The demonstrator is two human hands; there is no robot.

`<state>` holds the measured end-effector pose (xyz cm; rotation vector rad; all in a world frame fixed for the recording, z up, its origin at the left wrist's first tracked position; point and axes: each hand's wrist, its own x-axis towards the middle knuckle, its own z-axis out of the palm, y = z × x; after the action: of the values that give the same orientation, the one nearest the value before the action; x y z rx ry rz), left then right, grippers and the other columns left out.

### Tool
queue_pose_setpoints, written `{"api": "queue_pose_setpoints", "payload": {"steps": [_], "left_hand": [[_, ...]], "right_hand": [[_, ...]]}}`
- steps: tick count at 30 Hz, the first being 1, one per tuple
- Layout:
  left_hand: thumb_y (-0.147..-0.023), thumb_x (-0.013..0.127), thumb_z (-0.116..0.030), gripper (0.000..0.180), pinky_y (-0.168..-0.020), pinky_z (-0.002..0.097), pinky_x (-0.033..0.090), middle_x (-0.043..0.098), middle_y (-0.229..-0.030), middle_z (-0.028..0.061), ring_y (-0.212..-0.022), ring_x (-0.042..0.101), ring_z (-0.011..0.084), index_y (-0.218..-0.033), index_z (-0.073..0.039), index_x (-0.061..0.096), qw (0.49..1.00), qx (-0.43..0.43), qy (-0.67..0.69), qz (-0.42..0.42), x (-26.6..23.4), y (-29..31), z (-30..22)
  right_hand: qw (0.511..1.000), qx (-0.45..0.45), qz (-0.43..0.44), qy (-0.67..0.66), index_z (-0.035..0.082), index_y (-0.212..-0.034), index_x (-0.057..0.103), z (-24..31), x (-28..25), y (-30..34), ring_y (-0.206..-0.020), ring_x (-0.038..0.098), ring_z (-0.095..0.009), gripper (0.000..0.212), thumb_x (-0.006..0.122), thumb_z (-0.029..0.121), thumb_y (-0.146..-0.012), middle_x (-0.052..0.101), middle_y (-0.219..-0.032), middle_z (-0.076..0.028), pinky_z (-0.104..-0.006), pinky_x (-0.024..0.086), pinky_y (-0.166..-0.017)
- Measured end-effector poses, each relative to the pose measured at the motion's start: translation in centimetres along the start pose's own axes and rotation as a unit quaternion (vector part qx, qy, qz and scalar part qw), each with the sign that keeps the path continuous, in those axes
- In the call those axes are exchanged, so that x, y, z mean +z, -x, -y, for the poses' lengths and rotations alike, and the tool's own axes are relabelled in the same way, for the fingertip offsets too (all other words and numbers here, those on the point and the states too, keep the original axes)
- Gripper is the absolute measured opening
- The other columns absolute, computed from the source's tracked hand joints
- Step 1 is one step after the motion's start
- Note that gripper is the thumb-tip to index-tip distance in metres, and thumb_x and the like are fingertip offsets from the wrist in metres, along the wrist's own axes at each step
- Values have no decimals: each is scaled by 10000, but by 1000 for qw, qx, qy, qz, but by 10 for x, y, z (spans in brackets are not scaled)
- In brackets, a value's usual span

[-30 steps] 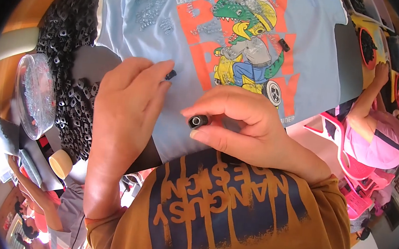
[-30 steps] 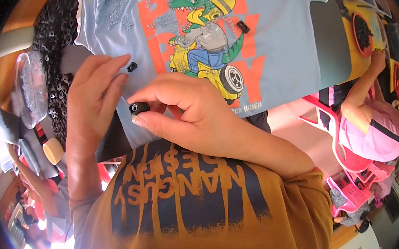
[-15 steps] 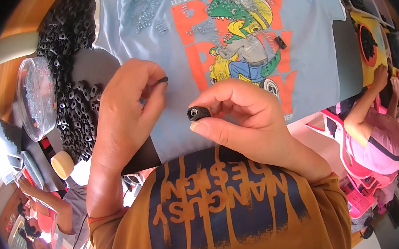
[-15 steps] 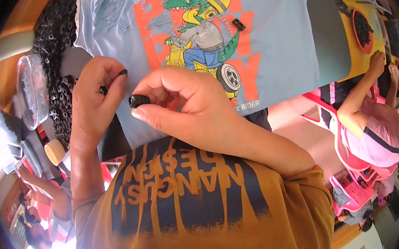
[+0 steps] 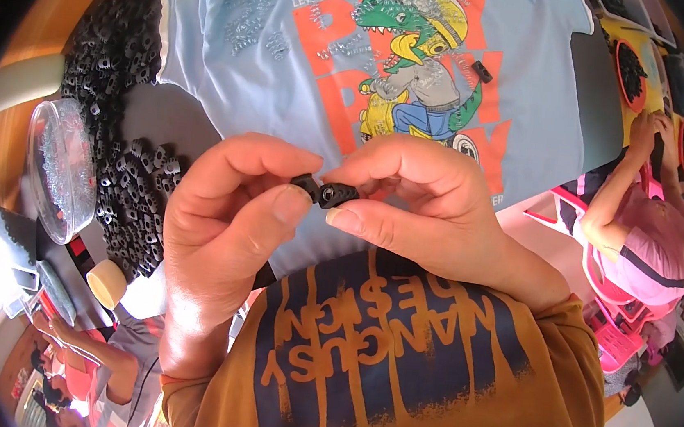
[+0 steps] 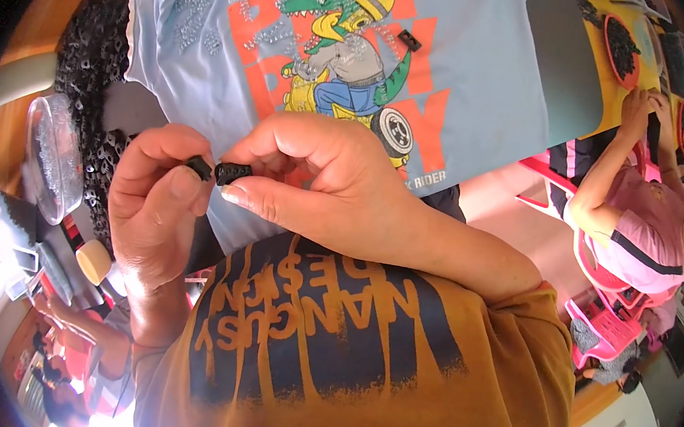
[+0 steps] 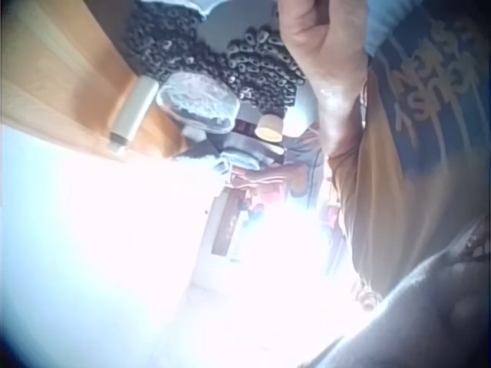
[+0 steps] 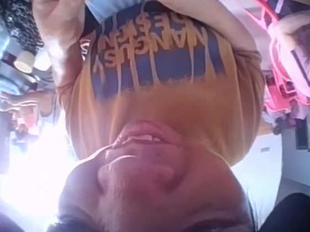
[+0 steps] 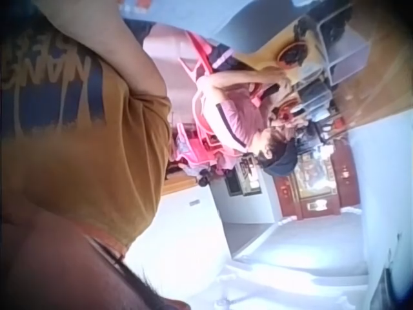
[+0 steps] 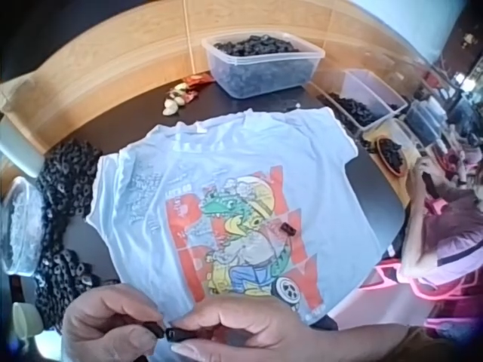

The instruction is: Assembling small plastic components by snapping a clear insert into a black housing.

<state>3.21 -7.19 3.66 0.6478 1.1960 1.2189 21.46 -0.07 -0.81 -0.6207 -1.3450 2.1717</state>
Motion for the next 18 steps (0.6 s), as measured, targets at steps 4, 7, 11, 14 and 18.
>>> {"api": "queue_pose_setpoints", "payload": {"steps": [4, 7, 11, 14, 18], "left_hand": [[-883, 589, 32, 173, -790, 200, 435, 597, -973, 22, -866, 558, 66, -1056, 28, 607, 999, 34, -10, 15, 1, -2, 10], [-891, 579, 41, 166, -841, 213, 434, 592, -1009, 30, -901, 564, 79, -1054, 32, 605, 999, 31, -19, 22, 1, 1, 12], [-889, 583, 37, 150, -777, 199, 441, 596, -985, 36, -868, 560, 69, -1034, 29, 621, 996, 14, -82, 6, 1, 7, 4], [-886, 588, 34, 145, -730, 192, 440, 598, -950, 35, -833, 555, 62, -1025, 28, 630, 992, -12, -125, -9, 3, 7, -8], [-885, 595, 28, 140, -703, 187, 434, 596, -901, 32, -796, 554, 63, -1021, 33, 628, 990, 3, -143, -3, 2, 6, -12]], "right_hand": [[1000, -1, -9, 29, -25, -1047, 615, 0, 2, 0, -927, 611, -121, 204, 654, -52, -849, 640, -1003, -80, -265, 490, -798], [998, -31, -50, 39, 21, -943, 645, -3, 1, 2, -724, 588, -50, 124, 699, 47, -835, 641, -835, -22, -208, 466, -622], [997, 9, 1, 71, -37, -1003, 633, 3, -2, 3, -885, 616, -125, 174, 671, -50, -834, 642, -981, -91, -251, 493, -757], [996, -5, 3, 88, -34, -993, 641, 4, -2, 2, -865, 618, -126, 174, 686, -36, -825, 650, -958, -92, -250, 486, -739], [992, -25, 5, 121, -22, -974, 655, 8, -2, 1, -825, 623, -139, 170, 708, -14, -813, 663, -913, -92, -258, 475, -704]]}}
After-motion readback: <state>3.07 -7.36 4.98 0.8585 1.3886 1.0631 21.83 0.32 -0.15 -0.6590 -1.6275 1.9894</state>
